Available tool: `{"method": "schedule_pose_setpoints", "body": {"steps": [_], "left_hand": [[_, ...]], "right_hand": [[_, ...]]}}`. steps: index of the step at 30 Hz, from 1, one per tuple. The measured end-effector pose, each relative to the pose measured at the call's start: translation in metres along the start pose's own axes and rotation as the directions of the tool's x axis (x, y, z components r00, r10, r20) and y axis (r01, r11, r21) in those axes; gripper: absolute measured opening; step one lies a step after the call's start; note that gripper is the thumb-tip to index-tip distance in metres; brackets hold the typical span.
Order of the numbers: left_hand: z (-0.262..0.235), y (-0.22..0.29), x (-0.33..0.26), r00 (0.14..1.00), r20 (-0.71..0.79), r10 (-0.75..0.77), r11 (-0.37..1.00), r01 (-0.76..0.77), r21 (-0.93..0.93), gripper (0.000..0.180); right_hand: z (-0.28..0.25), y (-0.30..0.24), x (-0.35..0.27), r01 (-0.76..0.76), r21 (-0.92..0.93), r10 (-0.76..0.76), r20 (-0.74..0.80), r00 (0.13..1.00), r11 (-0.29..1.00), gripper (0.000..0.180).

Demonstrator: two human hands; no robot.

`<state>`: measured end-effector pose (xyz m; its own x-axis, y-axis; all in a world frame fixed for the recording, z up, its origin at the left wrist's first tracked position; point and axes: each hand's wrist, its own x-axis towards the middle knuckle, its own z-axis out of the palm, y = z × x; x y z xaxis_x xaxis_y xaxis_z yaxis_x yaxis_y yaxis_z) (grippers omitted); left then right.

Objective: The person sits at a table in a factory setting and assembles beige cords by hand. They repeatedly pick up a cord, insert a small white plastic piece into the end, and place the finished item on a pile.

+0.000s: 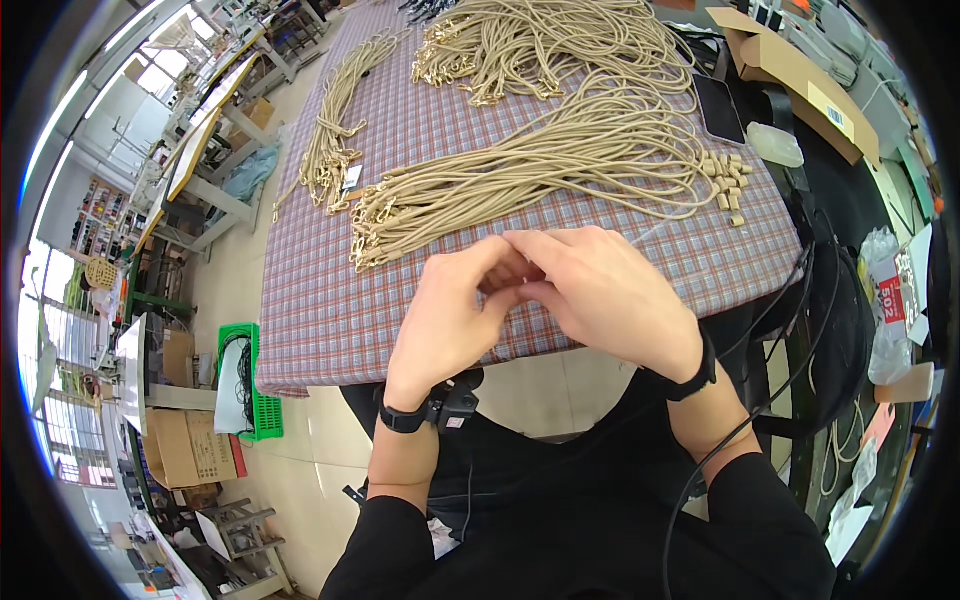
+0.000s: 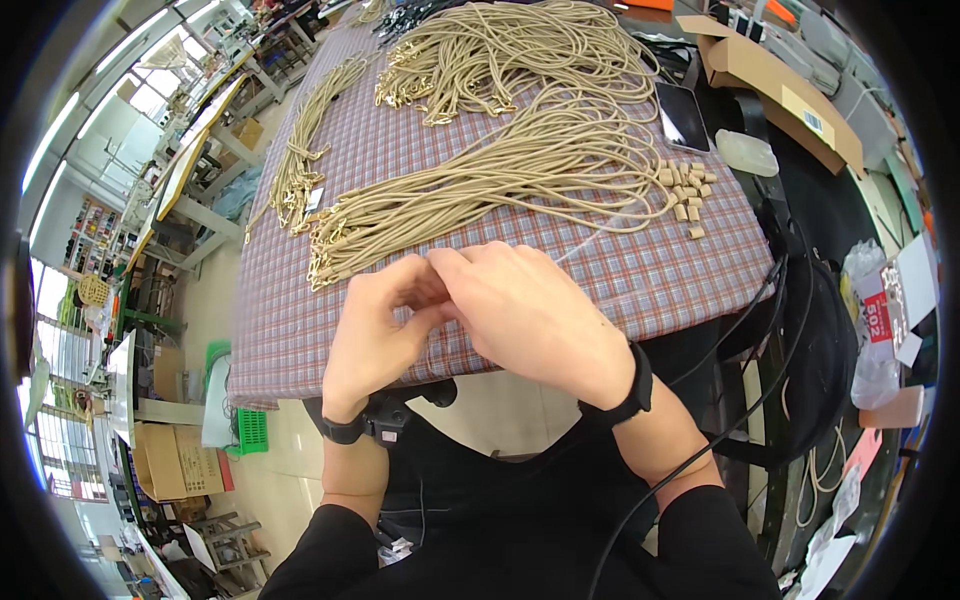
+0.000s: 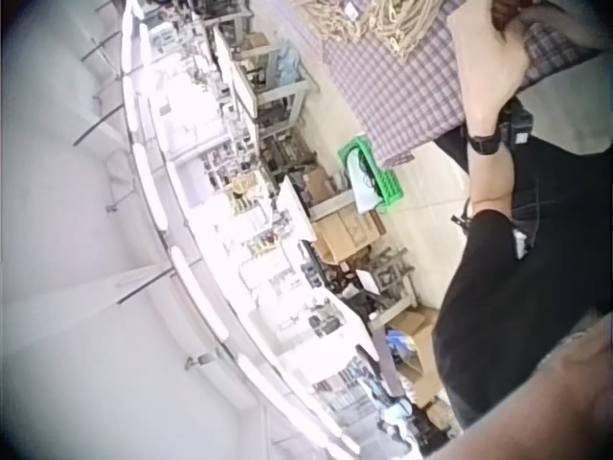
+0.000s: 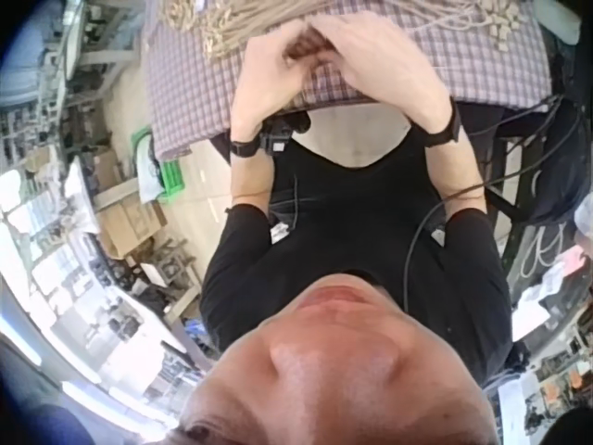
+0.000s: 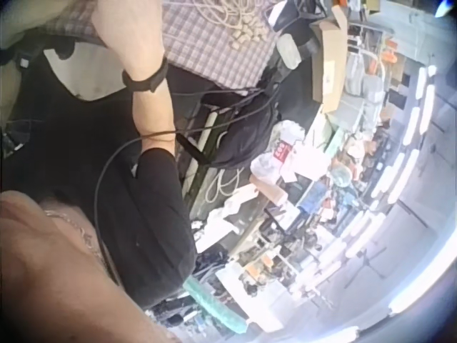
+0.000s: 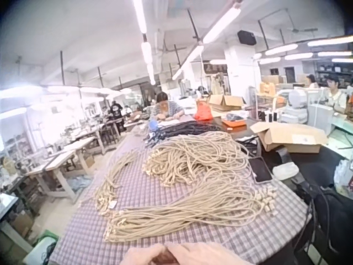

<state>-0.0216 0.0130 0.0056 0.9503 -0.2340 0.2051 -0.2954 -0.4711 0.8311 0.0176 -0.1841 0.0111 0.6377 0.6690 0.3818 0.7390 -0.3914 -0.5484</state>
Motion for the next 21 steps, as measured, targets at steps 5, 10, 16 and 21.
{"method": "schedule_pose_setpoints", "body": {"steps": [5,10,16,21], "left_hand": [[0.003,0.023,-0.005,0.971,-0.227,-0.072,0.961,0.006,-0.277,0.018],[-0.019,0.044,0.030,0.979,-0.206,-0.005,0.969,-0.046,-0.241,0.012],[-0.081,-0.011,0.162,0.996,0.088,0.015,0.929,-0.047,0.368,0.014],[-0.083,-0.054,0.259,0.979,0.061,-0.194,0.732,0.103,0.673,0.033]], "right_hand": [[-0.017,-0.004,0.004,0.026,0.307,-0.025,-0.007,1.000,0.951,0.021],[-0.042,0.011,-0.006,0.151,0.315,-0.053,-0.299,0.953,0.937,0.011],[-0.100,0.031,-0.036,-0.030,0.645,0.375,-0.404,0.834,0.763,0.010],[-0.117,0.068,-0.050,0.124,0.658,0.415,-0.598,0.685,0.743,0.018]]}}
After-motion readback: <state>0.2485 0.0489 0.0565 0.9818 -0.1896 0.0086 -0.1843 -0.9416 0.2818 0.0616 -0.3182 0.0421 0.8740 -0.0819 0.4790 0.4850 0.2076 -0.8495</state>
